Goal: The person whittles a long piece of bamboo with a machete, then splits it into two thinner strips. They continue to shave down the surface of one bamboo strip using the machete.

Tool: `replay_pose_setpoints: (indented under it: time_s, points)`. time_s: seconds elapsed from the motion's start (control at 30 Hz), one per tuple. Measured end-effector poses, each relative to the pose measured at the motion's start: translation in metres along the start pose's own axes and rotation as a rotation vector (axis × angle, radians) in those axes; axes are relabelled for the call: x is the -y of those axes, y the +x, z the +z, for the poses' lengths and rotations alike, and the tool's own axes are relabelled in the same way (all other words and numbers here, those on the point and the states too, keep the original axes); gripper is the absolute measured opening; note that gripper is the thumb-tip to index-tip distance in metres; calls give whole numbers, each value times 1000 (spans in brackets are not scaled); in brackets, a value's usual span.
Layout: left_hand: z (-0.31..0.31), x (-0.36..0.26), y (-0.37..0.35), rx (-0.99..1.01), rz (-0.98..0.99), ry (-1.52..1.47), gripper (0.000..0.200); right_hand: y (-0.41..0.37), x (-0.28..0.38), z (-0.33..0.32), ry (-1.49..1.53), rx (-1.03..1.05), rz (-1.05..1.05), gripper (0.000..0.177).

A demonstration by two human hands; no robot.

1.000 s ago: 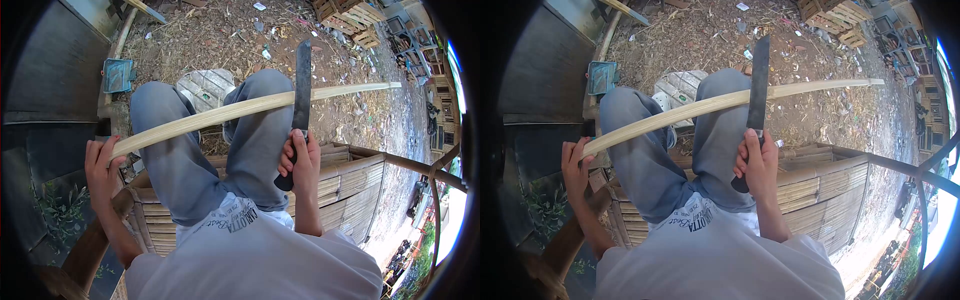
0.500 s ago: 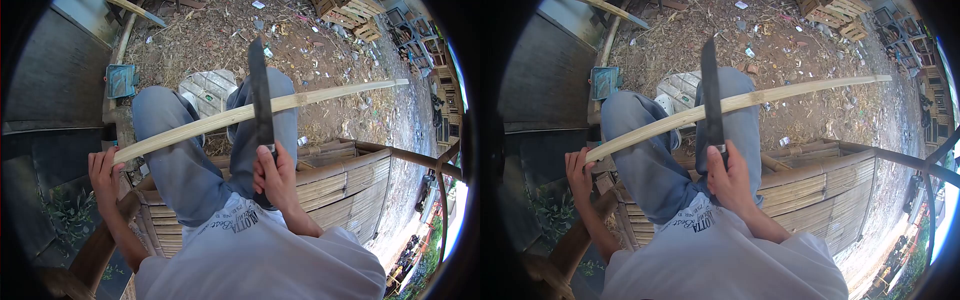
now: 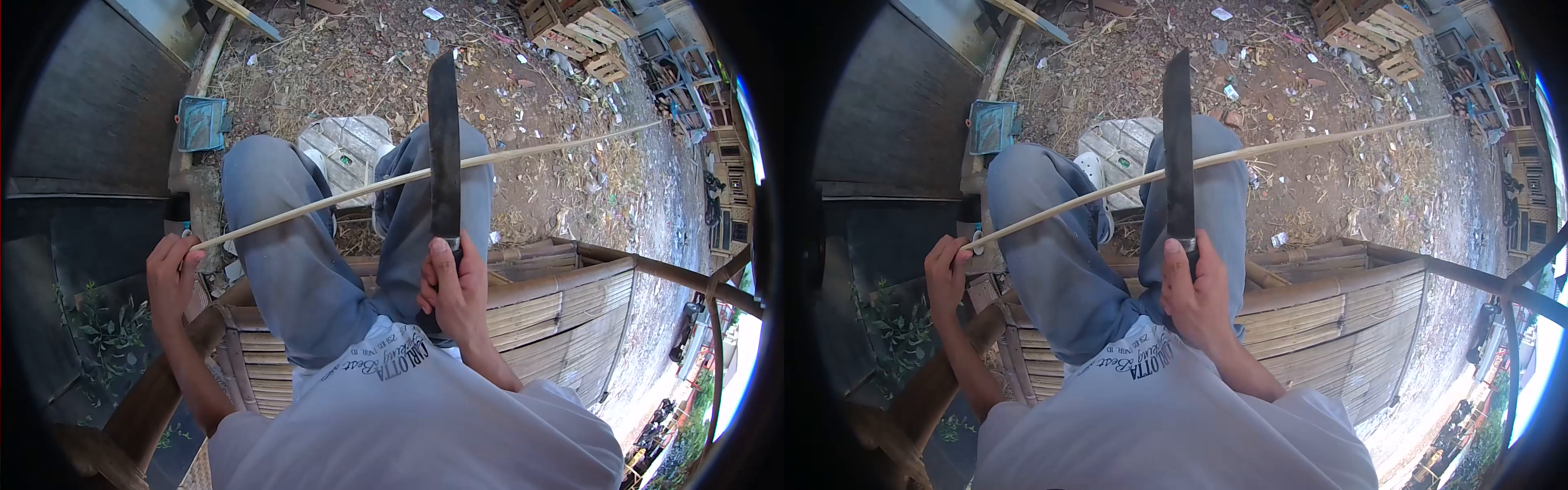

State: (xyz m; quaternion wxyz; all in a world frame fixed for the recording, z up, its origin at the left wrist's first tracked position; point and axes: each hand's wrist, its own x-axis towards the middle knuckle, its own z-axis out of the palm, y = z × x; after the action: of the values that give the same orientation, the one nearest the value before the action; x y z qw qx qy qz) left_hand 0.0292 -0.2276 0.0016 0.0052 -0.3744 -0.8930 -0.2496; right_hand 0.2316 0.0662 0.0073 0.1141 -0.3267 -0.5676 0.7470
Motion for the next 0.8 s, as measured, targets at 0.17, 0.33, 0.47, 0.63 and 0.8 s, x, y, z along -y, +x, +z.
replay_pose_setpoints:
  time_s: [0.17,0.33,0.47,0.63,0.8]
  points:
    - [4,-3,1,-16,-13,-27,28,8,3,-16,157,-56,12,18]
    - [2,-5,0,3,-3,13,27,-1,2,-1,117,42,97,22]
    - [7,-5,5,-33,21,-15,28,13,9,-15,131,-94,33,24]
    - [1,-10,5,-3,-11,14,23,9,7,-1,86,-39,42,24]
    - [11,-11,6,-28,15,-89,22,4,2,12,80,19,51,22]
